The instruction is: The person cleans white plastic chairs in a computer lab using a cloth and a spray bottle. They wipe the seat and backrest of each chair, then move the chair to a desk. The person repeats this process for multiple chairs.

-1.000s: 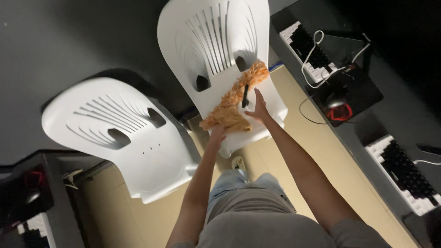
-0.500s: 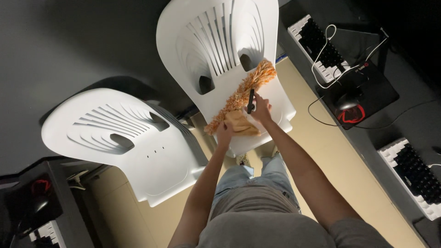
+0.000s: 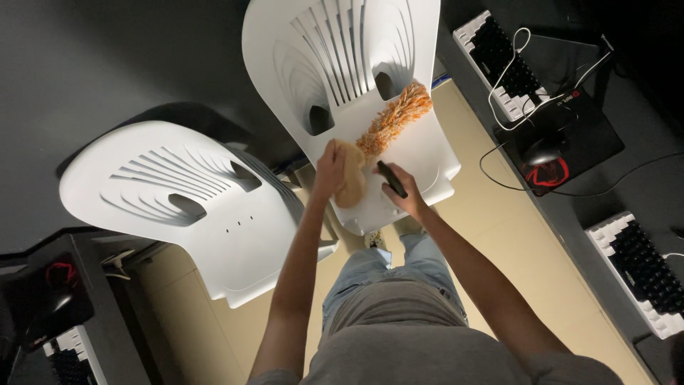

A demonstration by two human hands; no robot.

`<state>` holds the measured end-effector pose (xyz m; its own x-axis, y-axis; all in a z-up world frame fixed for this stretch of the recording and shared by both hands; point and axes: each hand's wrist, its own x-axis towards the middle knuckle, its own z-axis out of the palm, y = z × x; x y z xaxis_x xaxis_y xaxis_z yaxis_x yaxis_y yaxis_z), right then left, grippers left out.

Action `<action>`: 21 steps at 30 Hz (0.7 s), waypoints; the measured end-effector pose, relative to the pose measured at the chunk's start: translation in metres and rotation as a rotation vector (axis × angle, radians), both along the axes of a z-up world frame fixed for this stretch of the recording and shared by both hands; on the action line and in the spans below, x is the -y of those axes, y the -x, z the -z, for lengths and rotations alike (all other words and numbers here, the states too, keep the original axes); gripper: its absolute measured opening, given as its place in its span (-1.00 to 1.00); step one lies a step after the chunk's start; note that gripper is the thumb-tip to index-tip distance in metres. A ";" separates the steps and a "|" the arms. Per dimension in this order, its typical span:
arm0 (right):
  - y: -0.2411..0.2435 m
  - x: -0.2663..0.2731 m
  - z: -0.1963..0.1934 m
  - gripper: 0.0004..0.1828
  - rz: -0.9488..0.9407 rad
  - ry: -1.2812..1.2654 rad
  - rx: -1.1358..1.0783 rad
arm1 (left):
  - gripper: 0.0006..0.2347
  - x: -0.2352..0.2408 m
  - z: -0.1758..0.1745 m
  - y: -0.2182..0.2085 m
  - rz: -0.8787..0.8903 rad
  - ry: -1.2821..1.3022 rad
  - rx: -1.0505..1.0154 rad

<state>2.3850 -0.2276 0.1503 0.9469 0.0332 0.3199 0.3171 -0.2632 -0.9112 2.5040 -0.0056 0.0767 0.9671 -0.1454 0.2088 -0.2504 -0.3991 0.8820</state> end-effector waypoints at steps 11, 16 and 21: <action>-0.004 -0.018 -0.084 -0.58 -0.013 0.007 -0.051 | -0.83 0.000 -0.201 -0.026 0.265 0.052 -0.129; -0.001 -0.019 -0.074 -0.67 0.045 -0.060 -0.075 | -0.81 0.004 -0.240 -0.034 0.290 0.058 -0.064; 0.005 -0.022 -0.107 -0.48 0.003 0.092 0.163 | -0.81 0.006 -0.261 -0.039 0.311 0.016 0.043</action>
